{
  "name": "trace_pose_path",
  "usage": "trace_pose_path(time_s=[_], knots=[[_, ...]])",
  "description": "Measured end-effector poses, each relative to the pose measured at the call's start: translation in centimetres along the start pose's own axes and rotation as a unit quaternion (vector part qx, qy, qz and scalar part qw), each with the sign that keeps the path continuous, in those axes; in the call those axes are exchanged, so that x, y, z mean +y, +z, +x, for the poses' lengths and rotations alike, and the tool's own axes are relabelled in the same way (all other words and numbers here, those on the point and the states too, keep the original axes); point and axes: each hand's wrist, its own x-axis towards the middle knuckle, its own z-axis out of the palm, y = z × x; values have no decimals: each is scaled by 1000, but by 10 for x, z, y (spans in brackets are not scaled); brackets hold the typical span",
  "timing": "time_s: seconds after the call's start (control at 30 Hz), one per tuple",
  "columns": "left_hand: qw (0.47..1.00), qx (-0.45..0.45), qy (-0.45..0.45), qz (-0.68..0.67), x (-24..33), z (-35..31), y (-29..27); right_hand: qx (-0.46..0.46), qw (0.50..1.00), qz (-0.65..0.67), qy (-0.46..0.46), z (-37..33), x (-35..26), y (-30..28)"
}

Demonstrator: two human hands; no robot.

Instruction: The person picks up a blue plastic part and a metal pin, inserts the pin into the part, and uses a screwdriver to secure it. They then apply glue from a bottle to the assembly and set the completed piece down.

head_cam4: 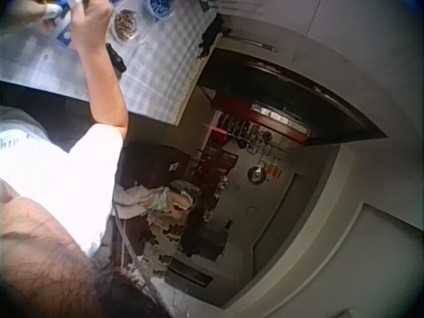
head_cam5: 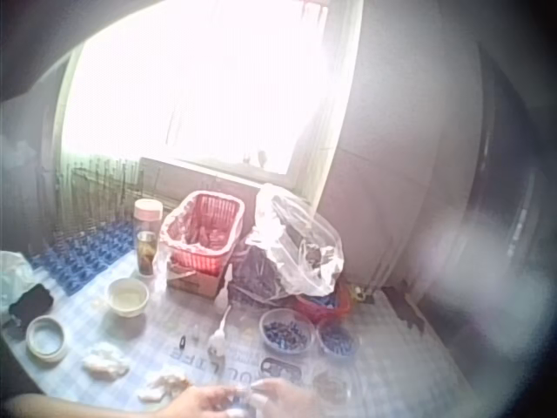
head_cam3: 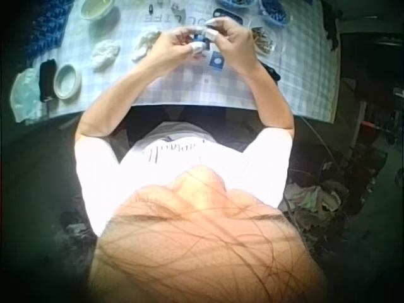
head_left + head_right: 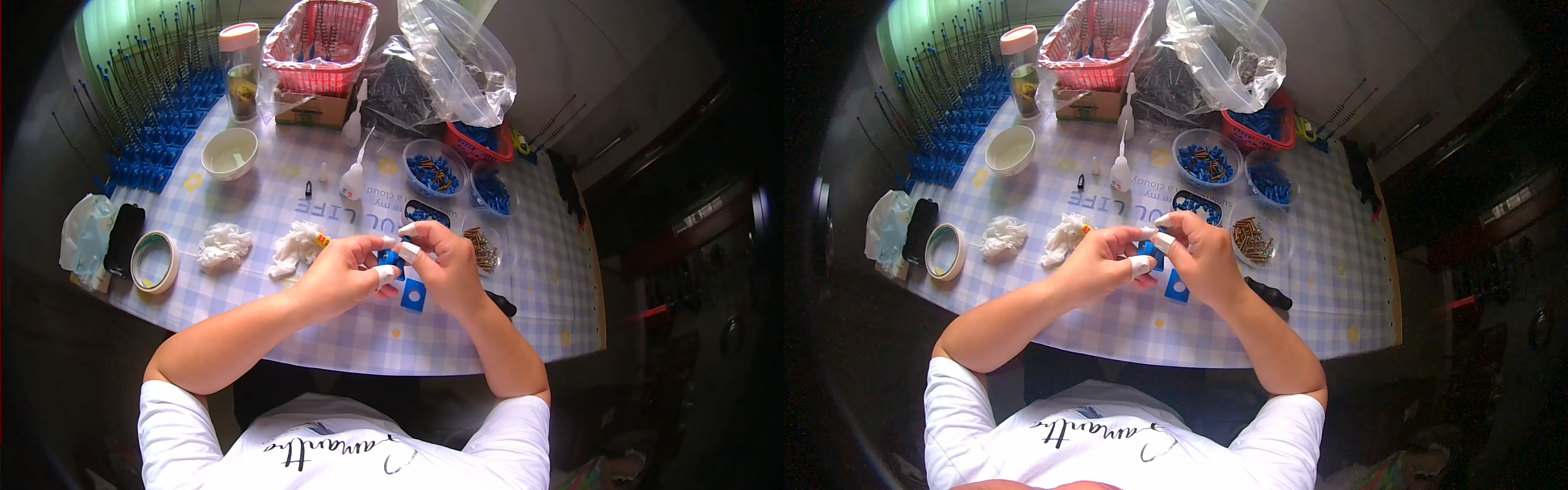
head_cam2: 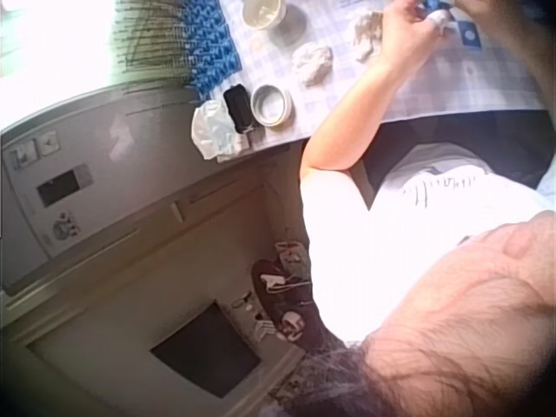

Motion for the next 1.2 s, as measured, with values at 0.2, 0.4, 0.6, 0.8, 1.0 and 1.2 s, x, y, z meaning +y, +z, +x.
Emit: trace_pose_path(time_s=[0.2, 0.4, 0.6, 0.8, 1.0, 1.2], knots=[[992, -26, -126, -13, 20, -5, -15, -48, 968, 186, 161, 7, -4, -7], [991, 24, 21, 129, 11, -2, -18, -96, 937, 247, 227, 7, 0, -9], [984, 1, 89, 155, 9, -6, -14, -108, 924, 271, 248, 8, 7, -8], [965, 8, 77, 249, 11, -6, -14, -110, 930, 251, 246, 7, 7, -3], [933, 43, 91, 345, 11, -6, -15, -104, 952, 171, 233, 5, 3, -3], [923, 47, 81, 373, 22, -11, -14, -83, 973, 76, 202, 1, -6, -11]])
